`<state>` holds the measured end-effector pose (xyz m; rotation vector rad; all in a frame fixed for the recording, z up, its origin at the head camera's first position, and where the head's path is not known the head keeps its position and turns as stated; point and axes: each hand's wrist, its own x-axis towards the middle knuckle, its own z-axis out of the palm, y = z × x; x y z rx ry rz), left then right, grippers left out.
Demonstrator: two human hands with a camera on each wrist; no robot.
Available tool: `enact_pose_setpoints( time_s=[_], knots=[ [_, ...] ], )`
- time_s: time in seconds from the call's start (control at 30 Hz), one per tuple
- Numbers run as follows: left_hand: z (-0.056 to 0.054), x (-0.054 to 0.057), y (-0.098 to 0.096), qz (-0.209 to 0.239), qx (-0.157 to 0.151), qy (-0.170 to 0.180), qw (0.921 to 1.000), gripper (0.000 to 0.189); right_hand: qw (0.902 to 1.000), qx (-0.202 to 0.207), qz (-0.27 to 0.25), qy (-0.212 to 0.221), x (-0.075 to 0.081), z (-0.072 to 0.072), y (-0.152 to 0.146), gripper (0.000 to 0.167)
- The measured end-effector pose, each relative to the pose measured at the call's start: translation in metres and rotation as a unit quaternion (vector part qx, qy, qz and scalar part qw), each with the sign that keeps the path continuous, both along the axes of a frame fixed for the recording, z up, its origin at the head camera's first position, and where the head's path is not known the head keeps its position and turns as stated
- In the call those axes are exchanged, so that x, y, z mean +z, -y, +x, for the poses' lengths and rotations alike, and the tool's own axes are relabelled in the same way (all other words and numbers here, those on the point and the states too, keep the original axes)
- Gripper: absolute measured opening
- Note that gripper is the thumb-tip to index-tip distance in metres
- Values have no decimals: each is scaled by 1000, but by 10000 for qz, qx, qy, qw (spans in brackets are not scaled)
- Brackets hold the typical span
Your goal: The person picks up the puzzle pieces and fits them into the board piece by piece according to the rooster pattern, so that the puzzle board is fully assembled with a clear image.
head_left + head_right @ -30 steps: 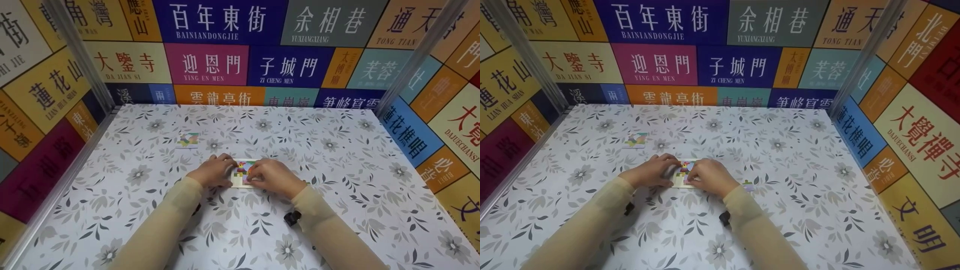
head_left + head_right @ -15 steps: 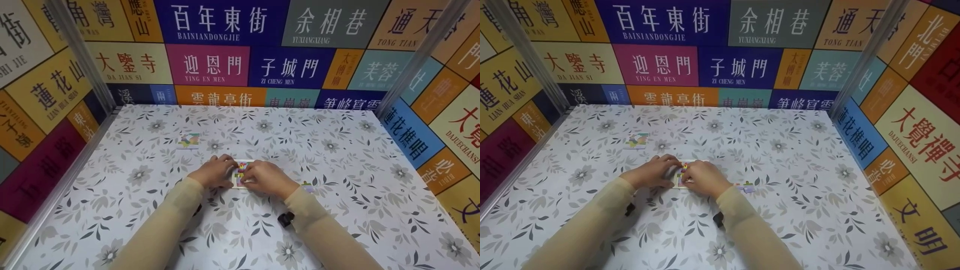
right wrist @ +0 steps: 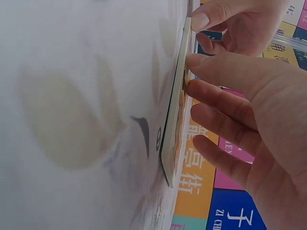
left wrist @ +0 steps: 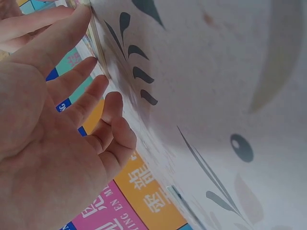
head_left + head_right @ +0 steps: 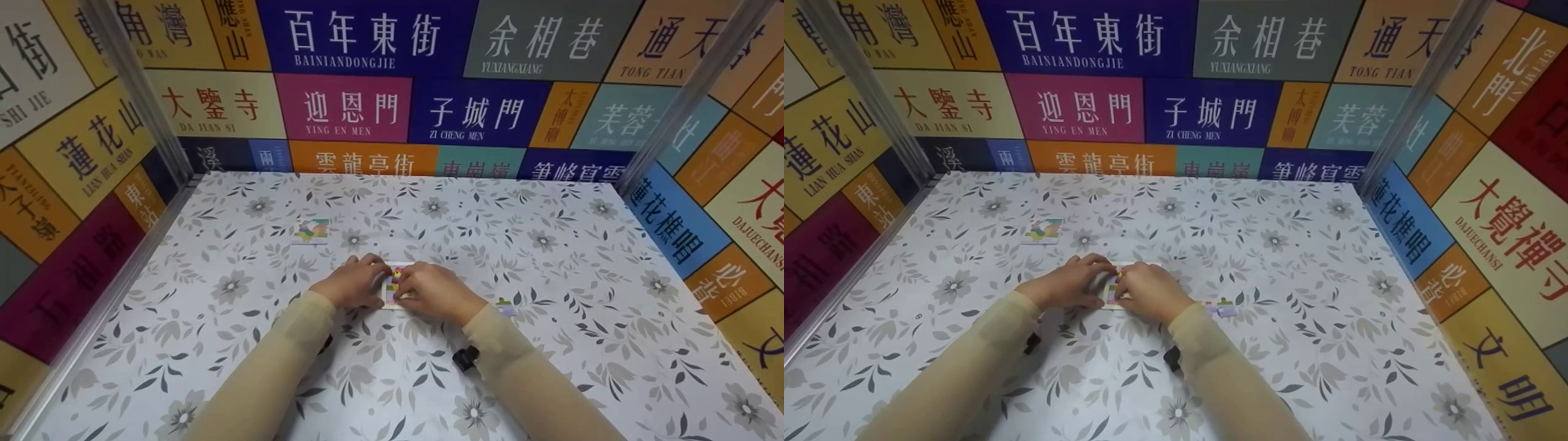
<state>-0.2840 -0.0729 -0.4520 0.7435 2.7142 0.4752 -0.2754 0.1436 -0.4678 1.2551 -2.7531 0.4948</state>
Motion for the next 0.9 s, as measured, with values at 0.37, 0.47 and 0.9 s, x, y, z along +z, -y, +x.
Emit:
enact_pose_setpoints(
  time_s=[0.37, 0.47, 0.9],
  knots=[
    [-1, 0, 0, -23, -31, -24, 10000, 61, 10000, -36, 36, 12, -1, 2, 0, 7],
    [-1, -1, 1, -28, -9, 13, 10000, 62, 10000, -34, -14, 69, 0, 2, -1, 8],
    [-1, 1, 1, -29, -45, 68, 10000, 62, 9987, -302, -234, 331, 2, 3, -25, 10]
  ],
)
